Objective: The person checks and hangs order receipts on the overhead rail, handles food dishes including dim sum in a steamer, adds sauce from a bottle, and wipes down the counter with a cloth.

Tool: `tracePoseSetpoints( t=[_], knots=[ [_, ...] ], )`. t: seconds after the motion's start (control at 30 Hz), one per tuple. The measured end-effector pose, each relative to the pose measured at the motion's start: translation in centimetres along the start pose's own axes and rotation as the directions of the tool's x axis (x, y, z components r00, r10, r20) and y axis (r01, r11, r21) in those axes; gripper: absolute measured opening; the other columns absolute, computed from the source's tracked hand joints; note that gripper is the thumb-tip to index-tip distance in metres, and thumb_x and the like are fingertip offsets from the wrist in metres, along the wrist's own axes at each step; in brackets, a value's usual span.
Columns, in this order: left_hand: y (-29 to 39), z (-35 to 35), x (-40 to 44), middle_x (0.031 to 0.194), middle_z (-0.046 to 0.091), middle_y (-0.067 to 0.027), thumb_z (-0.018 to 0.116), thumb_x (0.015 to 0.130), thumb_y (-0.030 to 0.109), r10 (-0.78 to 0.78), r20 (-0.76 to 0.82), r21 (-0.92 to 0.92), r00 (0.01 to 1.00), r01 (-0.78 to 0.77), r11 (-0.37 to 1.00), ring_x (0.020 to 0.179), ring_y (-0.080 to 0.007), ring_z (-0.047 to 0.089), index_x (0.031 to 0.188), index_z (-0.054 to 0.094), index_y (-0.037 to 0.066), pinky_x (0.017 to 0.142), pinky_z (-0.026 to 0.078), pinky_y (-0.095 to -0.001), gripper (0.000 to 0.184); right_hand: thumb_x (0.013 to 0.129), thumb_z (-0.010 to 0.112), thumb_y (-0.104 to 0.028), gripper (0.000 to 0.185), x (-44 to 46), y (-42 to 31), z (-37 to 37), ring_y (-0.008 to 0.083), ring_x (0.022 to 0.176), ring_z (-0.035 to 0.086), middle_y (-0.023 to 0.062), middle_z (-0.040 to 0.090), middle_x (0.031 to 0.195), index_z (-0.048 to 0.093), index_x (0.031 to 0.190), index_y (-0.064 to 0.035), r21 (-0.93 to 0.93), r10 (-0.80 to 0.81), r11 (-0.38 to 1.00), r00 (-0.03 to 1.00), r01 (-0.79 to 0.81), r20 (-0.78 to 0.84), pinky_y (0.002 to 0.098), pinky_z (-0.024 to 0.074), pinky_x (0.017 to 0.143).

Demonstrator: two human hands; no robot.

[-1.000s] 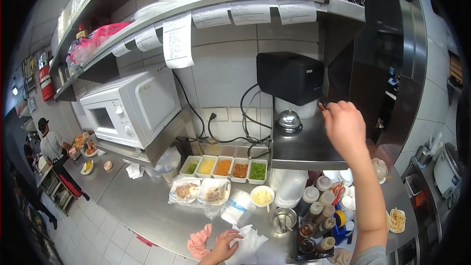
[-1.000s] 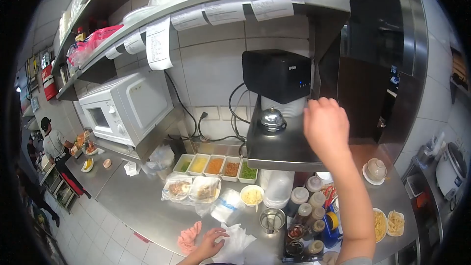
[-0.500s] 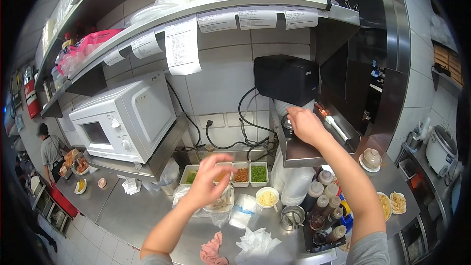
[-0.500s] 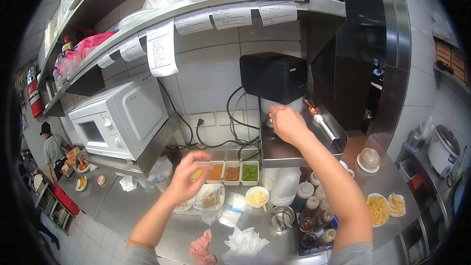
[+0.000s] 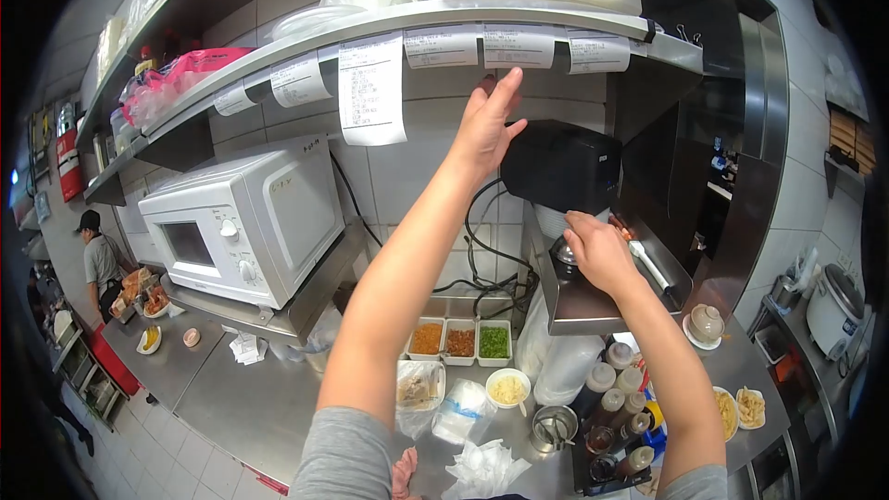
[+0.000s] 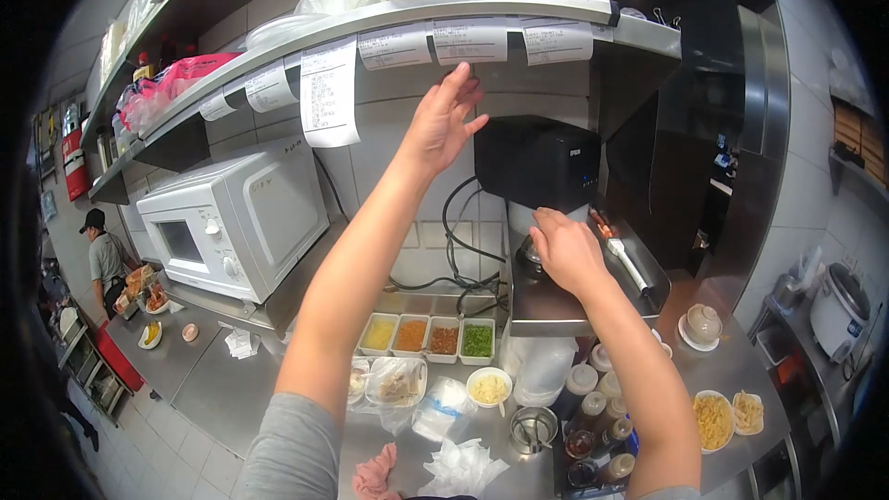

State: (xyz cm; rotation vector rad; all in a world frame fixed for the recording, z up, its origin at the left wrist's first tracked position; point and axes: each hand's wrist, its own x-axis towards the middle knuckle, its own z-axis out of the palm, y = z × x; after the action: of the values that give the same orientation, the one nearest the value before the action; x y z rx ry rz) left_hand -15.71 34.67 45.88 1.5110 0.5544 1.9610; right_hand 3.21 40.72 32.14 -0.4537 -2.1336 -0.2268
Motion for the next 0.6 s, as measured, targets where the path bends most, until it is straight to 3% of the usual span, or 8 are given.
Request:
tracePoseSetpoints(
  t=[0.07,0.1,0.23,0.33,0.4,0.5,0.6],
  knots=[
    [-0.4,0.6,1.4,0.126,0.039,-0.0097,0.066,0.079,0.046,0.045,0.012,-0.140,0.999,-0.042,0.989,0.125,-0.0247,0.028,0.124,0.040,0.008,0.104,0.018,-0.0526,0.064,0.086,0.052,-0.016,0.026,0.1,0.1,-0.2,0.0344,0.093,0.059,0.0185,0.062,0.104,0.061,0.101,0.0031,0.018,-0.055,0.998,0.997,0.056,-0.054,0.0414,0.0472,0.081],
    [-0.4,0.8,1.8,0.125,0.041,-0.0073,0.066,0.079,0.044,0.078,0.039,-0.176,0.996,-0.070,0.982,0.124,-0.0235,0.028,0.120,0.044,0.012,0.104,0.015,-0.0538,0.057,0.086,0.052,-0.015,0.027,0.0,0.4,-0.1,0.0339,0.096,0.059,0.0186,0.061,0.108,0.060,0.103,0.0034,0.019,-0.040,0.999,0.999,0.040,0.032,0.0407,0.0467,0.084],
    [-1.3,1.1,1.9,0.125,0.042,-0.0063,0.066,0.079,0.038,0.131,0.038,-0.226,0.991,-0.120,0.967,0.123,-0.0224,0.029,0.116,0.047,0.014,0.104,0.015,-0.0541,0.048,0.087,0.051,-0.015,0.027,0.4,-0.3,-0.7,0.0335,0.102,0.057,0.0181,0.060,0.112,0.060,0.103,0.0037,0.020,-0.053,0.998,0.991,0.056,-0.125,0.0409,0.0456,0.087],
    [-1.9,0.5,1.2,0.125,0.043,-0.0076,0.064,0.080,0.033,0.113,-0.016,-0.253,0.994,-0.113,0.961,0.122,-0.0218,0.032,0.118,0.045,0.014,0.103,0.019,-0.0527,0.047,0.087,0.050,-0.015,0.027,-0.4,0.4,0.2,0.0322,0.104,0.056,0.0180,0.060,0.112,0.060,0.104,0.0038,-0.021,-0.004,1.000,0.993,0.007,0.116,0.0406,0.0449,0.087],
    [-2.1,0.0,-0.1,0.126,0.044,-0.0087,0.061,0.082,0.031,0.080,-0.061,-0.273,0.995,-0.094,0.957,0.122,-0.0217,0.034,0.122,0.042,0.013,0.102,0.023,-0.0501,0.048,0.087,0.050,-0.017,0.028,-0.2,0.2,0.3,0.0303,0.104,0.056,0.0181,0.060,0.111,0.061,0.103,0.0037,-0.011,0.000,1.000,0.995,0.001,0.098,0.0405,0.0438,0.088],
    [-1.8,-0.6,-5.2,0.130,0.042,-0.0102,0.057,0.084,0.029,0.125,-0.059,-0.244,0.990,-0.136,0.960,0.123,-0.0225,0.036,0.129,0.036,0.011,0.101,0.028,-0.0441,0.053,0.087,0.050,-0.018,0.029,-0.5,0.7,0.4,0.0305,0.104,0.057,0.0181,0.060,0.110,0.061,0.103,0.0036,0.007,-0.016,1.000,0.998,0.015,0.055,0.0409,0.0439,0.087],
    [-1.7,-1.4,-13.9,0.134,0.040,-0.0109,0.054,0.086,0.025,0.222,-0.015,0.033,0.975,-0.221,0.975,0.126,-0.0227,0.034,0.133,0.032,0.009,0.101,0.029,-0.0405,0.054,0.086,0.051,-0.013,0.026,-0.1,0.2,-0.4,0.0316,0.103,0.057,0.0180,0.061,0.110,0.061,0.103,0.0033,-0.089,-0.160,0.985,0.978,0.150,-0.131,0.0401,0.0446,0.086]
  ],
)
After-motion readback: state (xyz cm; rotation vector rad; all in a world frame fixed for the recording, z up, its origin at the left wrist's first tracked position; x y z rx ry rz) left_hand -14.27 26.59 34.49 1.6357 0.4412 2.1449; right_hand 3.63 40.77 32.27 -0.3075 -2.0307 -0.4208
